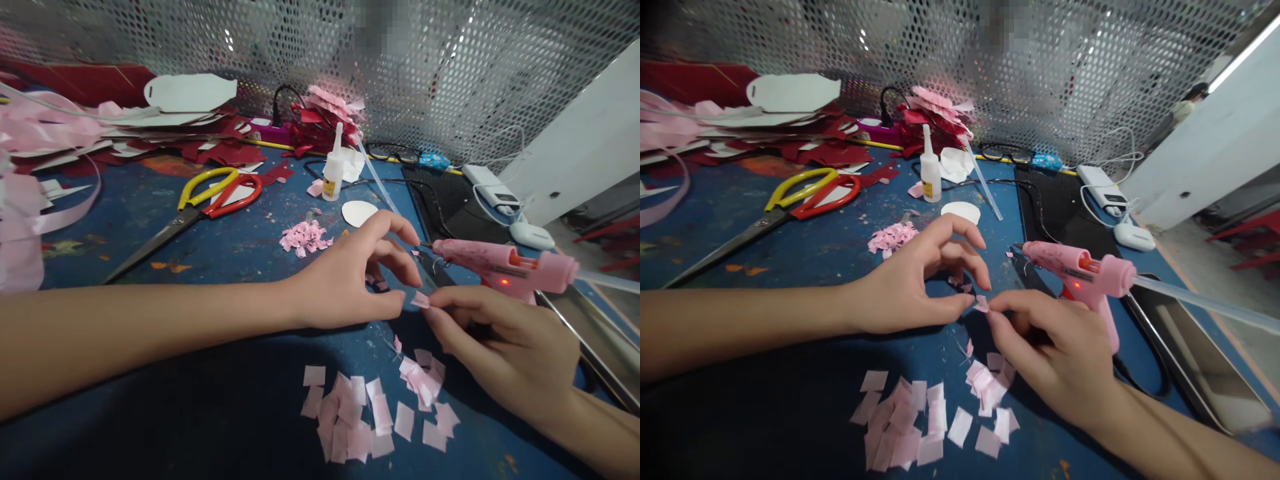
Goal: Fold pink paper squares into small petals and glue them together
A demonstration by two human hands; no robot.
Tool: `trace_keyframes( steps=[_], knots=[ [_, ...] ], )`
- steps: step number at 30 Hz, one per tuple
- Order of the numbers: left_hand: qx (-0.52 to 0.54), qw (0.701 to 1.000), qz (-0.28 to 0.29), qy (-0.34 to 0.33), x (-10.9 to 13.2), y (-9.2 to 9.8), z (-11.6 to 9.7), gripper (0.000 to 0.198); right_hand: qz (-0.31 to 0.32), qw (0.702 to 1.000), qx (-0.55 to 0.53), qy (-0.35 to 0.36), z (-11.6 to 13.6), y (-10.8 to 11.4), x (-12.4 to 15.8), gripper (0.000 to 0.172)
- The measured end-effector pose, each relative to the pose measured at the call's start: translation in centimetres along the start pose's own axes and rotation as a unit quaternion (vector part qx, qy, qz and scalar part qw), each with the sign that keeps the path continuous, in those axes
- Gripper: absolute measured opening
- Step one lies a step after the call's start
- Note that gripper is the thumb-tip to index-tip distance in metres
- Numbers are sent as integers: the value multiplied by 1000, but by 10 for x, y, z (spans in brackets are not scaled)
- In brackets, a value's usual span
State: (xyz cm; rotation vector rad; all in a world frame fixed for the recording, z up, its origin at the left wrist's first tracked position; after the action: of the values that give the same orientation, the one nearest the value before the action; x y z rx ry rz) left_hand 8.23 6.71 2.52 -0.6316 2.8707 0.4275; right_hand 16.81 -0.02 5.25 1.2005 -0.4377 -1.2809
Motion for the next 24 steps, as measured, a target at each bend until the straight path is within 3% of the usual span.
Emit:
trace_keyframes(
  steps=[8,24],
  knots=[
    [-40,999,-21,19,5,1,-2,38,-4,1000,-18,-22,-5,2,0,6],
    [-122,992,-24,-19,5,-2,-14,38,6,999,-30,-16,-5,-2,-2,6]
  ],
)
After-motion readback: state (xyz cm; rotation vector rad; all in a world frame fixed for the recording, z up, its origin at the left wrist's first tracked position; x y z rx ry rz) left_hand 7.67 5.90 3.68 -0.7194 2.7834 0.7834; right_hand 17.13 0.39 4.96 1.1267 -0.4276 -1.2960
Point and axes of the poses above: each hand's wrist, its own x-axis away from the middle knuckle, its own y-axis out of the back of the hand, z = x × y, the point moved 10 cm from there along -x, towards the middle knuckle, and after that the axes turned 15 degrees about z, right-handed, at the moved point
